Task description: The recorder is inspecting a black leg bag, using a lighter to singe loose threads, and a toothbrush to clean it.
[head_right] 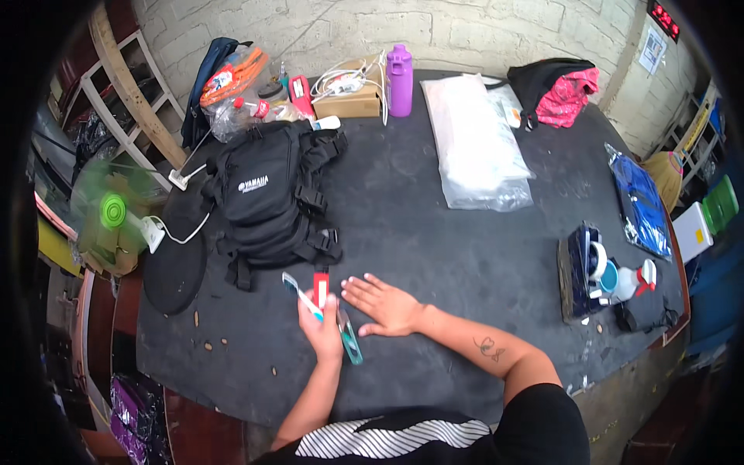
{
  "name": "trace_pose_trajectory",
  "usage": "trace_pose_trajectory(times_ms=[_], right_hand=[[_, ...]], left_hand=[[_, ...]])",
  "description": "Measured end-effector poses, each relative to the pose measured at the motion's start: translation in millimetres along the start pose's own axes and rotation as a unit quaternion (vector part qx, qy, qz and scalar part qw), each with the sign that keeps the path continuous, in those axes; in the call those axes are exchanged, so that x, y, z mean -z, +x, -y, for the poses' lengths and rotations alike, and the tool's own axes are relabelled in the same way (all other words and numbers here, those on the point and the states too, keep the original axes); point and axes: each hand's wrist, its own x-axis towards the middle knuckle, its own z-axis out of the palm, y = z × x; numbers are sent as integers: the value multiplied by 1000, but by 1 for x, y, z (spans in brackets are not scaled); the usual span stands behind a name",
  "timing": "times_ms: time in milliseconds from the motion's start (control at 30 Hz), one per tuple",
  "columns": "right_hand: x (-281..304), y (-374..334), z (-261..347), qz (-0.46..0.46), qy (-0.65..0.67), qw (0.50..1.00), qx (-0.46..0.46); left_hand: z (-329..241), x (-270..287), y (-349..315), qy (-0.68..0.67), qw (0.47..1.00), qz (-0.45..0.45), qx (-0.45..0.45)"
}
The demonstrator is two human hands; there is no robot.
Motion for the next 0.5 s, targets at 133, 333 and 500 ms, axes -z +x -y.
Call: trace_pose_trajectory(times_ms=[133, 333, 500], right_hand=[[-17, -22, 84, 4, 86, 996, 11], [35, -100, 58, -174, -23, 904, -391], [-8, -114, 94, -124, -88, 902, -404]], left_hand=[[-32, -26, 26, -73, 982, 147, 88], [-63, -56, 47, -57, 964, 244, 92], [8, -111, 21, 22, 962, 270, 21]])
